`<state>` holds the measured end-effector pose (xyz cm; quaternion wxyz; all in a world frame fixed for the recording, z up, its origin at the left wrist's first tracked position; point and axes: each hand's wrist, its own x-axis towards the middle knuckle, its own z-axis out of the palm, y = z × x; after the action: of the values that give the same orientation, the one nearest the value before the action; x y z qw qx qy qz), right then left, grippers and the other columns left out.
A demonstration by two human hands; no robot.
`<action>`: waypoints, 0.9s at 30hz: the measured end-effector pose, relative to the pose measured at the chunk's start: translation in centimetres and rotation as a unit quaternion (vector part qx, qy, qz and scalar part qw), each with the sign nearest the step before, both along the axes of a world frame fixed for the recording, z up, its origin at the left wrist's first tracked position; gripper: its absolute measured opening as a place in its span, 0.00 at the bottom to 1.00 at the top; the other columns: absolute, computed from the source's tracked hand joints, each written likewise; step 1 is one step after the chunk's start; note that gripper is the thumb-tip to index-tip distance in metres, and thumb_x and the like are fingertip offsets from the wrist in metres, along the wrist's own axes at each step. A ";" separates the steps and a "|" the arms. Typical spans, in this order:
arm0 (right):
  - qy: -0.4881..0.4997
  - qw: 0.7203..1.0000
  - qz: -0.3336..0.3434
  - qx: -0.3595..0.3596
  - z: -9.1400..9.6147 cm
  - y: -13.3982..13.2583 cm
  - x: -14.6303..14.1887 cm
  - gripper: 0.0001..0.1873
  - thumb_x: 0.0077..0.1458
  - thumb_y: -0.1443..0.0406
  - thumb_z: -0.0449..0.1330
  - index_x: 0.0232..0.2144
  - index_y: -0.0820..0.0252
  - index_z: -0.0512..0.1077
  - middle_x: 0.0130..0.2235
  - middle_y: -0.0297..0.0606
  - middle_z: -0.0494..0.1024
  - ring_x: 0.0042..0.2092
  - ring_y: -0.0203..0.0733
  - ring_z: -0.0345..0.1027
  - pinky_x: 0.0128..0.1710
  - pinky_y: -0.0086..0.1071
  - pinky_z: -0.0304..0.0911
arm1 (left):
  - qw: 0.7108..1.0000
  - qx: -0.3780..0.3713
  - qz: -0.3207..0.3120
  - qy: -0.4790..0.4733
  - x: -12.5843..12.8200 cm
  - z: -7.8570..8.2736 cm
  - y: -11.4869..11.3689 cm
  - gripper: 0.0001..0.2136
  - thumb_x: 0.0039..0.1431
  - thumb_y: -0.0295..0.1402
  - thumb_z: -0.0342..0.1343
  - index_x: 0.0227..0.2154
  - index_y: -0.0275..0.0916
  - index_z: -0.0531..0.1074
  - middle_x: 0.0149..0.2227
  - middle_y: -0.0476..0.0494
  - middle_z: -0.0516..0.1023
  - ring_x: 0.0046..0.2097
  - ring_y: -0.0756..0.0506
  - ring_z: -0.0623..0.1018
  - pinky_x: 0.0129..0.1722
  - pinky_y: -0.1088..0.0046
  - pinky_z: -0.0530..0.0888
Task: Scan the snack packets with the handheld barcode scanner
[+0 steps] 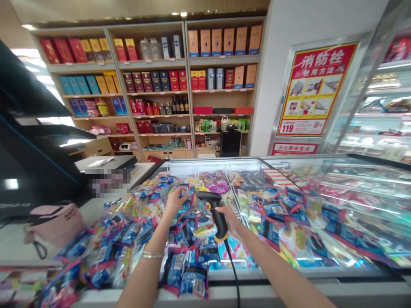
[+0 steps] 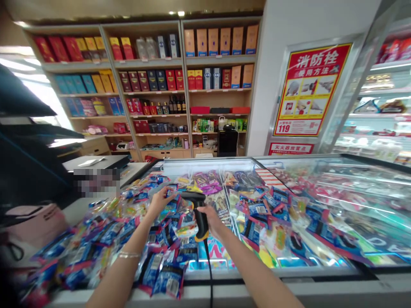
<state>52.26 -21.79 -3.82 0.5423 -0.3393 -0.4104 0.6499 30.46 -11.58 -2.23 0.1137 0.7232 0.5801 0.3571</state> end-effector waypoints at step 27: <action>-0.059 0.990 -0.114 0.067 0.3 -0.6 -0.3 0.19 0.40 0.52 0.68 0.29 0.62 0.77 0.23 0.36 0.75 0.23 0.36 0.65 0.23 0.29 0.60 | 0.983 0.061 -0.051 -0.165 0.8 -0.1 0.1 0.17 0.41 0.34 0.63 0.39 0.39 0.76 0.38 0.46 0.76 0.39 0.45 0.76 0.44 0.67 0.72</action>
<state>52.01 -22.40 -3.54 0.6089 -0.3844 -0.4432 0.5340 31.24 -11.50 -2.38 0.1815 0.6885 0.4929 0.5000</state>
